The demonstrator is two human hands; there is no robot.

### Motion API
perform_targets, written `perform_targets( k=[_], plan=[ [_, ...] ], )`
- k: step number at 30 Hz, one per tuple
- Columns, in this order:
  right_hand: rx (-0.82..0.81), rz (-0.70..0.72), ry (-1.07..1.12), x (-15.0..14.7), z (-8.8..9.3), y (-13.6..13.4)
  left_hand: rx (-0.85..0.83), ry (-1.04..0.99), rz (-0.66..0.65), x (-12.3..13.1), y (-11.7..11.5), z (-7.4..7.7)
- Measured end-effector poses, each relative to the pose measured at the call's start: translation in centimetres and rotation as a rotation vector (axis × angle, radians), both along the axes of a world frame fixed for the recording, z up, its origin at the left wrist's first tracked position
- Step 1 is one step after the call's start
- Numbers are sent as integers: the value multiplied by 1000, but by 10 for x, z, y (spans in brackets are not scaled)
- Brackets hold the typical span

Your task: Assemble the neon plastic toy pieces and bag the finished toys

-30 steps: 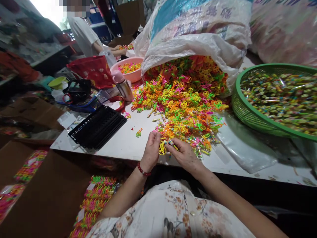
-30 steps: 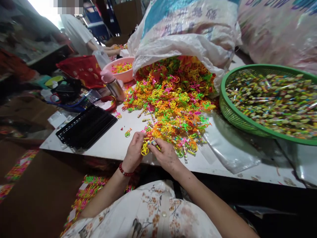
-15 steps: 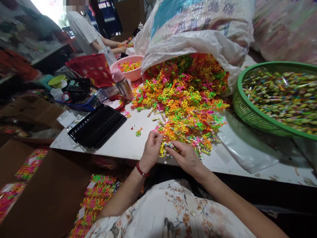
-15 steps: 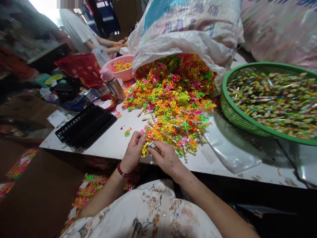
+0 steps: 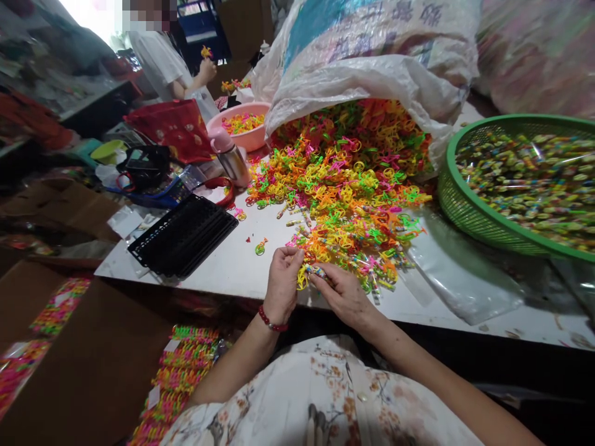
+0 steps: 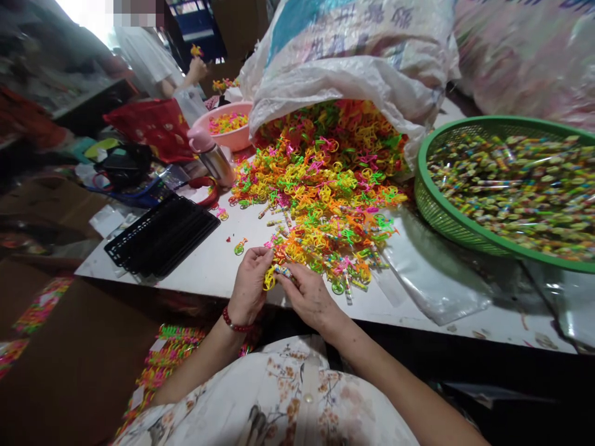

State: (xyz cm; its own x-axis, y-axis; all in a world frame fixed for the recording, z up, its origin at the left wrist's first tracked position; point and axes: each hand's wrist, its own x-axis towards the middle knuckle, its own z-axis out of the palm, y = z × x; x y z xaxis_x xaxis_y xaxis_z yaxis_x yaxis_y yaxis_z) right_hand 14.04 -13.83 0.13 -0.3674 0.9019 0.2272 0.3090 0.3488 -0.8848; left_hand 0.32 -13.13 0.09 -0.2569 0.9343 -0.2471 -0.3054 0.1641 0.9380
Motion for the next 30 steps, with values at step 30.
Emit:
perform_targets(
  k=[30],
  plan=[
    [500, -288, -336, 65, 15, 31, 77, 374, -125, -23, 40, -12]
  ],
)
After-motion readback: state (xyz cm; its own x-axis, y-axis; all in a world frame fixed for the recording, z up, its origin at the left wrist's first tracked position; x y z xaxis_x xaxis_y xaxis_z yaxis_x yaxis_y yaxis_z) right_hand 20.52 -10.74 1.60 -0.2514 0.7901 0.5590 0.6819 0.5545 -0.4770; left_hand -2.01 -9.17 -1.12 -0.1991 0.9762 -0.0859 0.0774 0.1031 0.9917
